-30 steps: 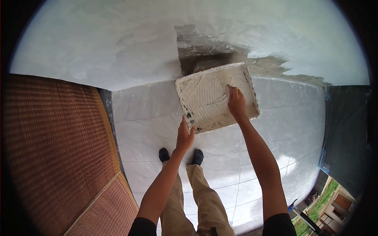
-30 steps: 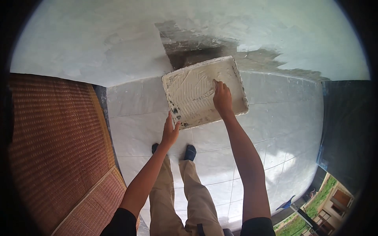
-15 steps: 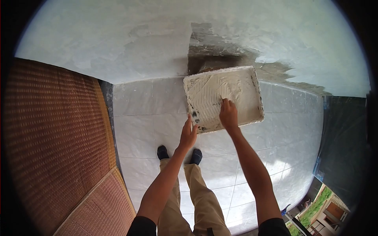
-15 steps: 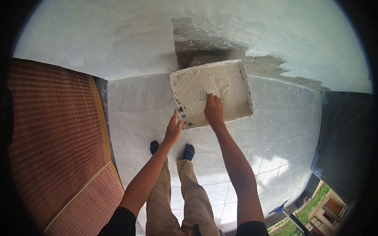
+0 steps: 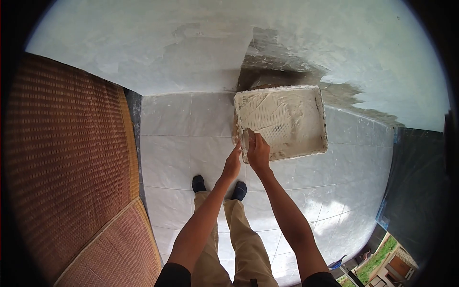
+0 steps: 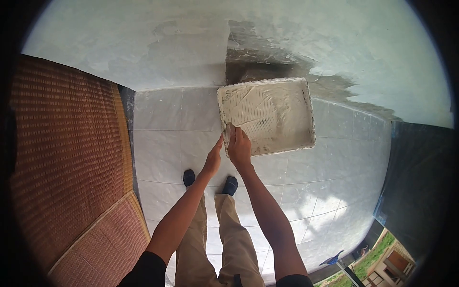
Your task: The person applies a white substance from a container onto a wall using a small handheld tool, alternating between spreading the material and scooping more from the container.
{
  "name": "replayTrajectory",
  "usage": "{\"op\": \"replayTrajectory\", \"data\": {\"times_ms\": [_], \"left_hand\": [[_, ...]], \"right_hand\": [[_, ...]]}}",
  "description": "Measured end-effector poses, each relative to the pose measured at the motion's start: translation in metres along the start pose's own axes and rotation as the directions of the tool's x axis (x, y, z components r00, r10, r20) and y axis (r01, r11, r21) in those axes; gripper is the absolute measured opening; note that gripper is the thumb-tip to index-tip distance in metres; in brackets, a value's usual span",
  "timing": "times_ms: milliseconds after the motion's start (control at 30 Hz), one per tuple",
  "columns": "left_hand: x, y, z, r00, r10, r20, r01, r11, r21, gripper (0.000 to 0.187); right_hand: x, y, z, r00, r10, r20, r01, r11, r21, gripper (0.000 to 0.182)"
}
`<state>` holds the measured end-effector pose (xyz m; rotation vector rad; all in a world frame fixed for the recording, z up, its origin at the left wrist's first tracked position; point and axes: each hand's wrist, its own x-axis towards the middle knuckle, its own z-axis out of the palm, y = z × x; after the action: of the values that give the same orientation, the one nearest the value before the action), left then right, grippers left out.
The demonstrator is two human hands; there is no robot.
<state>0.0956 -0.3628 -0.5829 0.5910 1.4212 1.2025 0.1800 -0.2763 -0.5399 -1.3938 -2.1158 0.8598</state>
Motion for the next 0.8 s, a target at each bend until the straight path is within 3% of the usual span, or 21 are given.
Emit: {"op": "replayTrajectory", "data": {"times_ms": [100,167,200,267,400,467,533,600,633,700,733,800], "left_hand": [[0.002,0.000,0.000,0.999,0.046,0.015,-0.048,0.991,0.128,0.049],[0.002,0.003,0.000,1.000,0.021,0.011,-0.022,0.995,0.094,0.049],[0.001,0.005,0.000,1.000,-0.007,0.008,0.007,0.998,0.063,0.049],[0.002,0.009,-0.001,1.000,-0.021,0.011,0.019,0.996,0.091,0.049],[0.007,-0.003,-0.005,1.000,0.003,0.027,-0.006,0.993,0.116,0.049],[0.005,-0.002,-0.008,0.999,0.018,0.027,-0.022,0.992,0.126,0.048],[0.003,0.004,-0.011,0.999,0.038,0.023,-0.041,0.990,0.134,0.047],[-0.004,0.017,-0.015,0.999,0.035,-0.028,-0.032,0.993,0.111,0.045],[-0.008,0.027,-0.018,0.998,0.049,-0.028,-0.045,0.992,0.115,0.045],[-0.016,0.055,-0.027,0.999,0.000,-0.049,0.005,0.996,0.093,0.046],[-0.017,0.062,-0.033,0.998,0.028,-0.055,-0.022,0.995,0.102,0.046],[-0.021,0.083,-0.049,0.989,0.101,-0.107,-0.079,0.978,0.193,0.049]], "right_hand": [[-0.001,0.007,0.006,0.993,0.026,-0.113,-0.027,1.000,-0.001,0.010],[-0.002,0.014,0.003,0.980,0.175,-0.089,-0.169,0.983,0.073,0.014],[-0.002,0.015,0.001,0.981,0.173,-0.090,-0.167,0.983,0.072,0.014],[0.001,0.018,-0.003,0.958,0.282,-0.044,-0.263,0.933,0.246,0.018],[0.005,0.038,-0.011,0.919,0.382,0.093,-0.393,0.874,0.286,0.026],[0.009,0.048,-0.016,0.872,0.426,0.242,-0.486,0.692,0.534,0.024],[0.012,0.051,-0.025,0.853,0.425,0.302,-0.518,0.629,0.580,0.022],[0.013,0.046,-0.040,0.811,0.415,0.413,-0.569,0.393,0.722,0.023],[0.012,0.039,-0.046,0.819,0.405,0.407,-0.559,0.396,0.728,0.023],[0.013,0.018,-0.060,0.796,0.427,0.428,-0.554,0.232,0.799,0.029],[0.014,0.008,-0.067,0.813,0.403,0.420,-0.536,0.237,0.810,0.029],[0.014,-0.015,-0.083,0.845,0.319,0.430,-0.478,0.091,0.873,0.038]]}}
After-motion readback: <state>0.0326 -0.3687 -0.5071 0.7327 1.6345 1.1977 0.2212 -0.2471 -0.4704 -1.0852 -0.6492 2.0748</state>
